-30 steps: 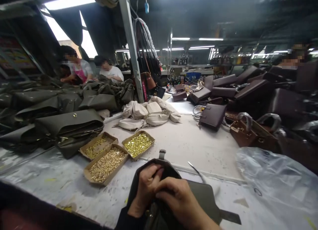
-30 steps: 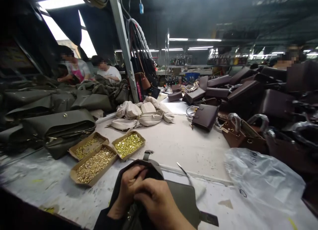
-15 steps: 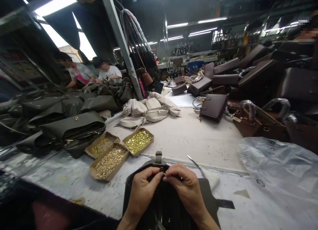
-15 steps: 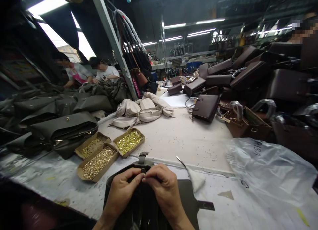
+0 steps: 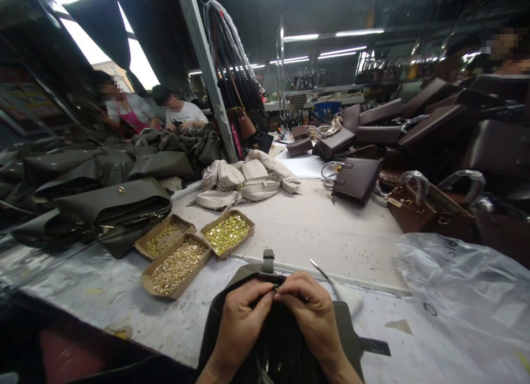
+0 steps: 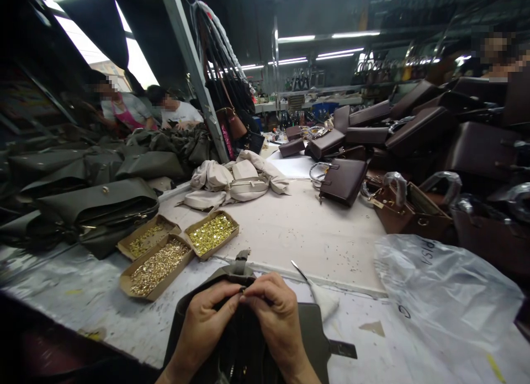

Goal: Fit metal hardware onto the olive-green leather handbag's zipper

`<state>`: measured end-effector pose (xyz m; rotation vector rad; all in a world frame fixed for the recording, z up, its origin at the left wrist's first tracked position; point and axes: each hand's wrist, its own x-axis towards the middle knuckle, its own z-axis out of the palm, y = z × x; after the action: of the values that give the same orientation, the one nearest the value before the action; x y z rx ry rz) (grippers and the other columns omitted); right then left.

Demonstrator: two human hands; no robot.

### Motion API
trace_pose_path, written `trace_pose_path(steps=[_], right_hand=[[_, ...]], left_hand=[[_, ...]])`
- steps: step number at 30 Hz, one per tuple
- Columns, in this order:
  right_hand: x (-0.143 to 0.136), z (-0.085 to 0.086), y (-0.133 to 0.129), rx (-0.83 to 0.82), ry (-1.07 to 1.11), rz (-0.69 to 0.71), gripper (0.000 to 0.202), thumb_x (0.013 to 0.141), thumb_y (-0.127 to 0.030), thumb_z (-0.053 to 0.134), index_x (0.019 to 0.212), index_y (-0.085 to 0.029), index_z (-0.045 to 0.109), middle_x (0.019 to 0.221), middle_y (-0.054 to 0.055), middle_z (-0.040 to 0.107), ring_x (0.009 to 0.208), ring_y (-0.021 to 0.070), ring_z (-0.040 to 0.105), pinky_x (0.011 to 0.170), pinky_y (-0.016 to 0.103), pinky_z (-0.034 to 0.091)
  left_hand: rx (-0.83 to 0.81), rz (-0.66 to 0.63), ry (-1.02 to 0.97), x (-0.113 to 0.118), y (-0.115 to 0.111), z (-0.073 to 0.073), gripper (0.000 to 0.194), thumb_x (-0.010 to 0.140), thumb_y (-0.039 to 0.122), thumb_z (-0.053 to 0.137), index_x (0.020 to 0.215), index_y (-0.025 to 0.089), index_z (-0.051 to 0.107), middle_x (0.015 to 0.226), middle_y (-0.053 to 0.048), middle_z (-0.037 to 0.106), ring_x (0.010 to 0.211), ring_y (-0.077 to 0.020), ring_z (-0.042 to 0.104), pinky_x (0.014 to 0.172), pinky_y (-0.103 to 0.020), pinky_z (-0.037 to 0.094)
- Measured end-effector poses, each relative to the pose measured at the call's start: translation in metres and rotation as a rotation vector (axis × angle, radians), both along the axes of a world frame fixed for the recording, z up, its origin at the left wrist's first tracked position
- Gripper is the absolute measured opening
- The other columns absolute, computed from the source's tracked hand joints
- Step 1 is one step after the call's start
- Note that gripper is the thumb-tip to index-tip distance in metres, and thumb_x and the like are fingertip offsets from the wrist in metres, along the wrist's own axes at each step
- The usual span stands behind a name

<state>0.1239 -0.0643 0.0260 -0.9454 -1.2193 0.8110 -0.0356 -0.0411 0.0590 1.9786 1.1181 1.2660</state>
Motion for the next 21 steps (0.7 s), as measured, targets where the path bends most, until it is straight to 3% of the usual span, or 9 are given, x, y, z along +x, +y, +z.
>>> trace_pose_path(steps=[13,21], right_hand=[[-0.001,0.000,-0.002,0.010,-0.028,-0.009,0.008,0.085,-0.019,0.079,0.084,-0.027,0.076,0.081,-0.002,0.067,0.078,0.0138,0.063,0.073,0.023,0.050],[-0.003,0.004,-0.004,-0.008,-0.026,-0.028,0.010,0.085,-0.018,0.078,0.081,-0.026,0.074,0.080,-0.003,0.066,0.077,0.0142,0.062,0.073,0.023,0.049]], left_hand=[[0.067,-0.040,-0.003,-0.001,-0.004,-0.002,0.017,0.087,0.010,0.068,0.092,0.023,0.078,0.084,0.001,0.077,0.077,-0.0121,0.074,0.073,-0.017,0.059],[0.258,-0.008,0.108,-0.004,-0.006,-0.013,0.023,0.090,0.007,0.063,0.103,0.023,0.074,0.090,0.000,0.077,0.082,-0.0126,0.073,0.078,-0.020,0.059]])
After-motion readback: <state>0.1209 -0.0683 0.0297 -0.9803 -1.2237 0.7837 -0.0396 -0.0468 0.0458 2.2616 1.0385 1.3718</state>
